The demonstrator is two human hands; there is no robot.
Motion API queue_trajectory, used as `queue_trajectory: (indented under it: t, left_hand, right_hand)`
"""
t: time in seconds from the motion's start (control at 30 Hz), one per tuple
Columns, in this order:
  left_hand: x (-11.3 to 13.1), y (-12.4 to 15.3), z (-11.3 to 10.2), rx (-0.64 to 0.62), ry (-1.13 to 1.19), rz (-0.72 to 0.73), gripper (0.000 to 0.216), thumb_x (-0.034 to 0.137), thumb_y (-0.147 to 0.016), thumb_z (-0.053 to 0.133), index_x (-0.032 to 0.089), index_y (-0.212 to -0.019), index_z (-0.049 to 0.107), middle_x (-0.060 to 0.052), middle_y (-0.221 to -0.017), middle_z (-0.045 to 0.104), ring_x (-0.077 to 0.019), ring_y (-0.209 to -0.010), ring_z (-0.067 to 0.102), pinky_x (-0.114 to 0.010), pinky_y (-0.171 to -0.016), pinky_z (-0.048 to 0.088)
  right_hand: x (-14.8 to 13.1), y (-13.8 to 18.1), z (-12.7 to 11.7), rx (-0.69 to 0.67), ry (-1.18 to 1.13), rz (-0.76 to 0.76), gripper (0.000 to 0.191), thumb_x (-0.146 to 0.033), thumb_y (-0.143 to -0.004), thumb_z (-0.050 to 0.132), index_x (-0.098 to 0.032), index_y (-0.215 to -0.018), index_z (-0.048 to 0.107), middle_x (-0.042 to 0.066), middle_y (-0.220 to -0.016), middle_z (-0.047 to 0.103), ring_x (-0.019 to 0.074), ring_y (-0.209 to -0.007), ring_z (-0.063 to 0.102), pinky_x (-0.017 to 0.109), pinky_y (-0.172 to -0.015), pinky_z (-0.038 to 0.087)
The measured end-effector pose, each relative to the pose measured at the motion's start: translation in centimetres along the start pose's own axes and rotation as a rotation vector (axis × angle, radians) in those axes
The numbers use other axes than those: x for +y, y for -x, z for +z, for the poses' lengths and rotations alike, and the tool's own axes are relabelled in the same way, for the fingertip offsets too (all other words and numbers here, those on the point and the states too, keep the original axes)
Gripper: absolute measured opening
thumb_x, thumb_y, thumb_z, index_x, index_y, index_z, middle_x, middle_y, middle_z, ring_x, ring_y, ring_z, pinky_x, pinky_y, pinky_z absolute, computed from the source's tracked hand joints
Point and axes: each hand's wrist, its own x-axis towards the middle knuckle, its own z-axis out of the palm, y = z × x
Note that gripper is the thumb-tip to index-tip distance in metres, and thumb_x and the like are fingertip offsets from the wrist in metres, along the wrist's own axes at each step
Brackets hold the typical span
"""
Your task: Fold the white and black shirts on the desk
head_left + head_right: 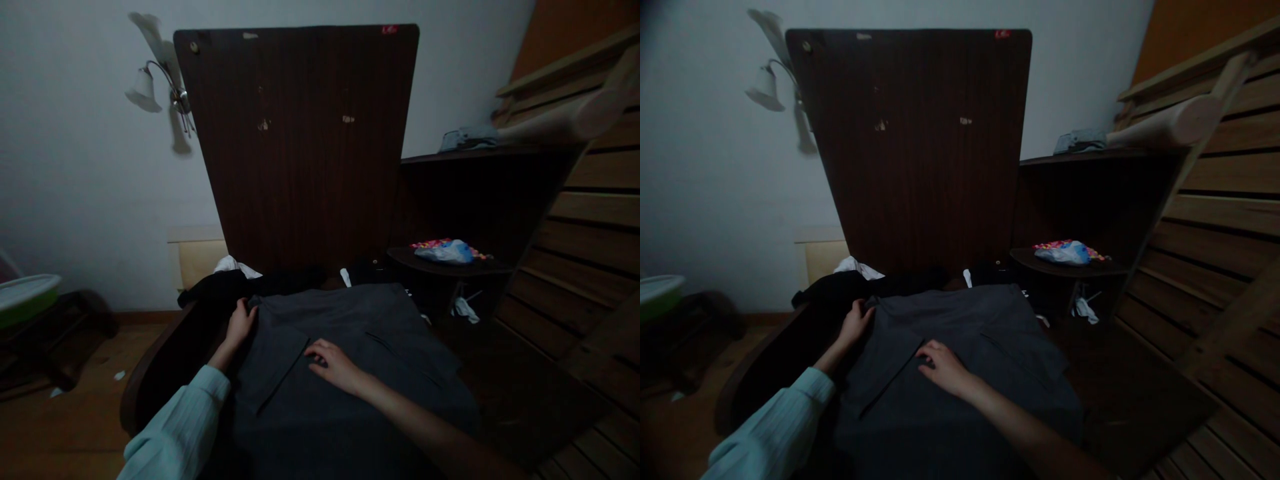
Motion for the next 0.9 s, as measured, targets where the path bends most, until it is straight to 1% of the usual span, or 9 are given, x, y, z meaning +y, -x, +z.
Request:
queue_trajectory:
  t: [0.1, 0.2, 0.33, 0.53, 0.6, 0.63, 0.73, 0.8, 0.9]
  left_hand:
    - [-0.5, 0.2, -0.1, -0.031, 0.034, 0.077, 0.049, 0.029, -0.08, 0.044, 0.007, -0.123, 0.034, -0.017, -0.11, 0.055, -0.0231, -0.099, 0.055, -0.031, -0.084, 0.042]
    - [-0.9, 0.7, -0.2, -0.052, 0.047, 0.22, 0.052, 0.026, -0.079, 0.042, 0.015, -0.129, 0.03, -0.011, -0.108, 0.052, -0.0193, -0.096, 0.056, -0.03, -0.086, 0.041]
    - [-1.3, 1.2, -0.3, -0.097, 0.019, 0.301, 0.048, 0.018, -0.077, 0.039, 0.02, -0.125, 0.039, -0.007, -0.104, 0.047, -0.0158, -0.091, 0.055, -0.029, -0.085, 0.042]
    - [0.6, 2.4, -1.6, -0.085, -0.108, 0.441, 0.042, 0.018, -0.071, 0.051, 0.019, -0.113, 0.052, -0.011, -0.122, 0.042, -0.0252, -0.113, 0.041, -0.038, -0.096, 0.032]
    - [2.1, 4.2, -2.3, -0.205, -0.113, 0.499, 0.041, 0.019, -0.068, 0.056, 0.02, -0.109, 0.055, -0.01, -0.122, 0.045, -0.026, -0.114, 0.041, -0.038, -0.097, 0.031]
    - [2.8, 5.3, -2.6, -0.312, -0.097, 0.522, 0.042, 0.021, -0.068, 0.057, 0.021, -0.11, 0.054, -0.009, -0.121, 0.048, -0.0251, -0.111, 0.045, -0.036, -0.095, 0.033]
    - [5.3, 9.1, -2.9, -0.593, 0.027, 0.617, 0.056, 0.03, -0.069, 0.059, 0.025, -0.122, 0.044, -0.006, -0.126, 0.047, -0.0217, -0.113, 0.045, -0.03, -0.094, 0.035]
    - [7.1, 11.0, -2.4, -0.652, 0.09, 0.697, 0.058, 0.032, -0.071, 0.058, 0.027, -0.125, 0.039, -0.004, -0.129, 0.045, -0.0208, -0.116, 0.042, -0.029, -0.096, 0.033]
    - [10.2, 12.2, -0.6, -0.715, 0.104, 0.779, 0.057, 0.033, -0.07, 0.058, 0.027, -0.124, 0.042, -0.005, -0.124, 0.049, -0.0232, -0.113, 0.045, -0.032, -0.095, 0.034]
  right_hand:
    - [-0.8, 0.7, 0.1, 0.016, 0.116, -0.038, 0.026, -0.021, -0.075, 0.055, -0.021, -0.1, 0.058, 0.005, -0.1, 0.056, 0.0167, -0.093, 0.051, 0.031, -0.083, 0.043]
    - [-1.6, 1.9, 0.6, 0.038, 0.286, -0.092, 0.026, -0.024, -0.079, 0.051, -0.021, -0.104, 0.056, 0.008, -0.106, 0.054, 0.021, -0.101, 0.046, 0.036, -0.086, 0.041]
    - [-2.4, 3.2, 1.1, 0.033, 0.421, -0.117, 0.029, -0.022, -0.081, 0.046, -0.021, -0.109, 0.053, 0.01, -0.109, 0.052, 0.0231, -0.102, 0.045, 0.039, -0.084, 0.042]
    - [-3.0, 3.4, 0.7, -0.012, 0.432, -0.102, 0.032, -0.023, -0.082, 0.044, -0.02, -0.114, 0.05, 0.011, -0.116, 0.049, 0.024, -0.107, 0.042, 0.04, -0.087, 0.04]
    - [-3.0, 3.5, 0.1, -0.064, 0.385, -0.111, 0.033, -0.026, -0.082, 0.045, -0.021, -0.114, 0.05, 0.01, -0.118, 0.048, 0.0231, -0.11, 0.041, 0.039, -0.089, 0.039]
    - [-2.9, 3.6, -0.4, -0.094, 0.352, -0.119, 0.033, -0.028, -0.081, 0.047, -0.022, -0.114, 0.05, 0.009, -0.119, 0.048, 0.022, -0.111, 0.041, 0.038, -0.09, 0.038]
    - [-2.0, 4.4, -2.6, -0.103, 0.309, -0.085, 0.033, -0.031, -0.079, 0.05, -0.024, -0.112, 0.052, 0.006, -0.115, 0.051, 0.0193, -0.108, 0.044, 0.034, -0.092, 0.037]
    - [-0.9, 5.3, -4.4, -0.018, 0.361, 0.011, 0.032, -0.029, -0.078, 0.05, -0.022, -0.109, 0.054, 0.007, -0.111, 0.054, 0.0198, -0.105, 0.046, 0.035, -0.092, 0.036]
    - [1.3, 7.3, -7.4, 0.115, 0.478, 0.164, 0.032, -0.024, -0.076, 0.051, -0.019, -0.108, 0.054, 0.008, -0.11, 0.055, 0.0211, -0.104, 0.047, 0.037, -0.091, 0.037]
